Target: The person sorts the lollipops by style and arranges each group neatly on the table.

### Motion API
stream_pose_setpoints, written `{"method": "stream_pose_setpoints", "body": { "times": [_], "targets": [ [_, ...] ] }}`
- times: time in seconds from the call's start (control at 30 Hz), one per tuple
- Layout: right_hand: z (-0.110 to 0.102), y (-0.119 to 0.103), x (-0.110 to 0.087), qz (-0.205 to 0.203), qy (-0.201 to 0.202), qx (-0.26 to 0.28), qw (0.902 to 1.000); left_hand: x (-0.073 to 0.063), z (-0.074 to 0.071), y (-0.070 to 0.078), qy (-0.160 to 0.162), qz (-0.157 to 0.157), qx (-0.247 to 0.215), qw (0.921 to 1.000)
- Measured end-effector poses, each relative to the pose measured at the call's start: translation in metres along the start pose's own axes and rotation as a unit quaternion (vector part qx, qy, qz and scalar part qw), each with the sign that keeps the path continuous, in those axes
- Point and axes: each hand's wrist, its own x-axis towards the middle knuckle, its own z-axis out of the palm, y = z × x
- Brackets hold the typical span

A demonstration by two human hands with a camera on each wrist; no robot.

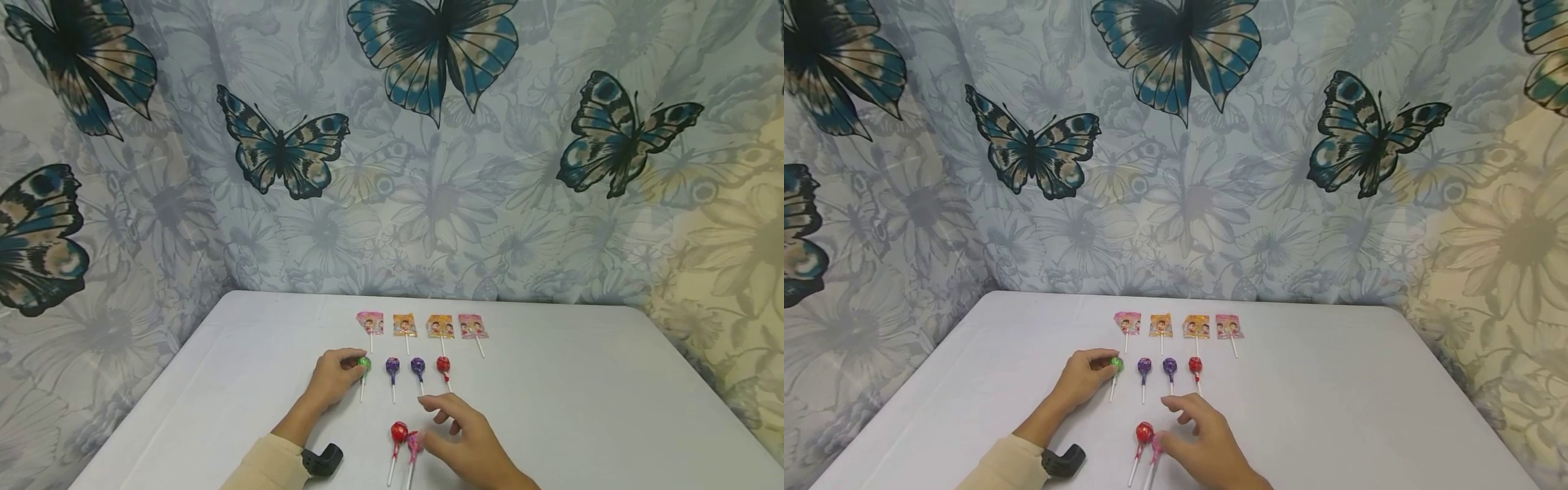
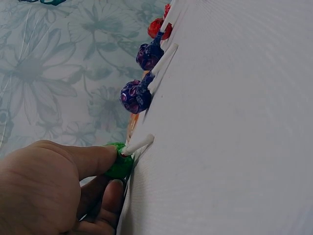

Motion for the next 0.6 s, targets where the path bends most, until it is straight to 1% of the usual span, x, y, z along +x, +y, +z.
{"method": "stream_pose_setpoints", "body": {
  "times": [0.07,0.17,0.2,0.33,0.43,0.5,0.6],
  "targets": [
    [0.003,0.004,0.000,-0.006,-0.013,-0.003,0.9999,-0.001,0.000,-0.001,0.003,0.001,0.001,1.0000],
    [0.006,0.009,0.001,-0.004,-0.032,0.002,0.9995,-0.001,-0.001,-0.002,0.007,0.003,0.000,1.0000],
    [0.007,0.010,0.001,0.003,-0.038,0.003,0.9993,-0.001,-0.001,-0.003,0.009,0.008,0.002,0.9999],
    [0.012,0.012,0.002,0.038,-0.060,0.002,0.9974,-0.001,0.000,-0.005,0.008,0.010,0.002,0.9999],
    [0.016,0.014,0.001,0.052,-0.066,-0.006,0.9965,0.000,0.001,-0.006,0.006,0.008,0.002,0.9999],
    [0.018,0.016,0.001,0.044,-0.062,-0.014,0.9970,0.001,0.001,-0.006,0.007,0.008,0.002,0.9999],
    [0.020,0.020,0.001,0.019,-0.055,-0.026,0.9980,0.002,0.000,-0.005,0.005,0.008,0.002,1.0000]
  ]
}}
